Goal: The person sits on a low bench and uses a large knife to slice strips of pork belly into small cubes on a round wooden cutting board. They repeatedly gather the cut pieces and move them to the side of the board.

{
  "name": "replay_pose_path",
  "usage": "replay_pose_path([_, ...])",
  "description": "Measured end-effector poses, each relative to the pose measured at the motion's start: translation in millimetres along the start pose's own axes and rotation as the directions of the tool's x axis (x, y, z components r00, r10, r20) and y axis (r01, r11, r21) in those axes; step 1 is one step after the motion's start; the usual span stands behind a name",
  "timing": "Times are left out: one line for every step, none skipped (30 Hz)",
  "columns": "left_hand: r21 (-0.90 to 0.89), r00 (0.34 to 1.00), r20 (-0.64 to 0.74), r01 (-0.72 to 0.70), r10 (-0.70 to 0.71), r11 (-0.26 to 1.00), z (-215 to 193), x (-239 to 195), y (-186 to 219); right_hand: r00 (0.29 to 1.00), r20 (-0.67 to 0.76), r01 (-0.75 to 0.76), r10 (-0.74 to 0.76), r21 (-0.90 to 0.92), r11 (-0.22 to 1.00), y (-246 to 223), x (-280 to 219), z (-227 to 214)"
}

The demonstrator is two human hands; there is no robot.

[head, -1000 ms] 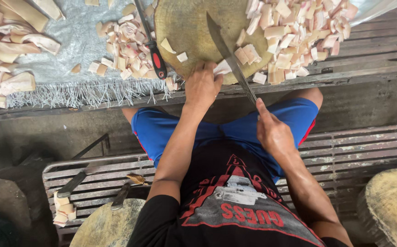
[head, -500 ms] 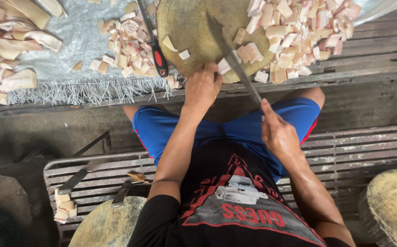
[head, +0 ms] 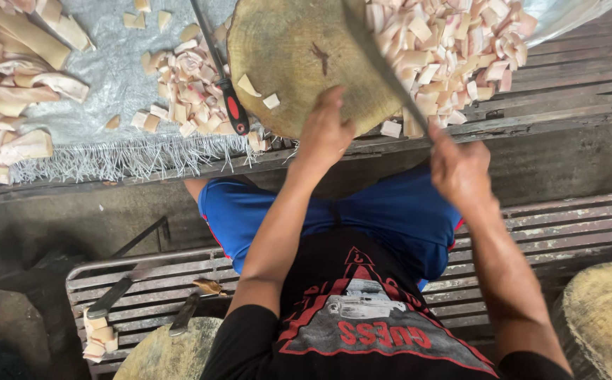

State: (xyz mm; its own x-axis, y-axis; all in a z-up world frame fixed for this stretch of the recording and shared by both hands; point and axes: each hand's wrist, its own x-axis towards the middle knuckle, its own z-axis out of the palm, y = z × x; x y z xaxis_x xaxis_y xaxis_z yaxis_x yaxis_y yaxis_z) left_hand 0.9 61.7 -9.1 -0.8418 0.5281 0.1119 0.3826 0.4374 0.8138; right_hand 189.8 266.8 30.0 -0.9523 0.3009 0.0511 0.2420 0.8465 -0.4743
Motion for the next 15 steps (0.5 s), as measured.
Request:
replay_pose_path([0.031, 0.998, -0.008, -0.067, 0.068, 0.997, 13, 12, 5, 0.999, -0.029, 0.016, -0.017, -0.050, 0.999, 14, 16, -3])
replay_pose_path([0.026, 0.996, 0.003, -0.085, 0.085, 0.996, 25, 25, 11, 0.998, -0.052, 0.020, -0.025, -0.096, 0.995, 25, 30, -6])
replay_pose_path([0.021, 0.995, 0.017, -0.097, 0.097, 0.995, 36, 35, 16, 0.997, -0.068, 0.020, -0.030, -0.140, 0.990, 34, 41, -8])
replay_pose_path([0.009, 0.996, 0.064, -0.063, 0.062, 0.998, 45, 44, 22, 0.998, -0.069, -0.003, -0.007, -0.146, 0.989, 40, 53, -7])
replay_pose_path([-0.004, 0.994, 0.108, -0.032, 0.033, 0.999, 52, 55, 29, 0.997, -0.073, -0.024, 0.013, -0.155, 0.988, 44, 65, -8])
replay_pose_path([-0.015, 0.988, 0.153, -0.002, 0.004, 1.000, 56, 62, 35, 0.996, -0.078, -0.046, 0.033, -0.165, 0.985, 45, 72, -10])
replay_pose_path([-0.016, 0.992, 0.127, -0.023, 0.025, 1.000, 57, 64, 40, 0.992, -0.129, -0.026, 0.013, -0.102, 0.994, 43, 76, -9])
replay_pose_path([-0.016, 0.994, 0.101, -0.045, 0.046, 0.999, 57, 65, 45, 0.984, -0.180, -0.003, -0.004, -0.040, 0.999, 39, 79, -6])
replay_pose_path([-0.013, 0.995, 0.074, -0.067, 0.067, 0.998, 54, 65, 48, 0.973, -0.232, 0.026, -0.020, 0.022, 0.999, 35, 82, -5])
replay_pose_path([-0.022, 0.995, 0.073, -0.062, 0.063, 0.998, 51, 63, 50, 0.975, -0.202, -0.046, 0.089, 0.209, 0.977, 30, 81, -4])
replay_pose_path([-0.027, 0.996, 0.073, -0.056, 0.058, 0.998, 47, 60, 51, 0.970, -0.149, -0.121, 0.192, 0.389, 0.913, 21, 76, 0])
replay_pose_path([-0.033, 0.996, 0.074, -0.050, 0.052, 0.998, 43, 59, 50, 0.957, -0.075, -0.195, 0.281, 0.550, 0.812, 12, 74, 6])
replay_pose_path([-0.029, 0.997, 0.069, -0.026, 0.027, 0.999, 41, 55, 48, 0.959, -0.017, -0.198, 0.282, 0.673, 0.713, 4, 74, 13])
replay_pose_path([-0.026, 0.998, 0.063, -0.001, 0.003, 1.000, 38, 51, 43, 0.960, 0.040, -0.203, 0.275, 0.777, 0.596, -5, 75, 22])
replay_pose_path([-0.023, 0.998, 0.057, 0.024, -0.023, 0.999, 35, 49, 37, 0.961, 0.096, -0.211, 0.259, 0.861, 0.464, -13, 77, 29])
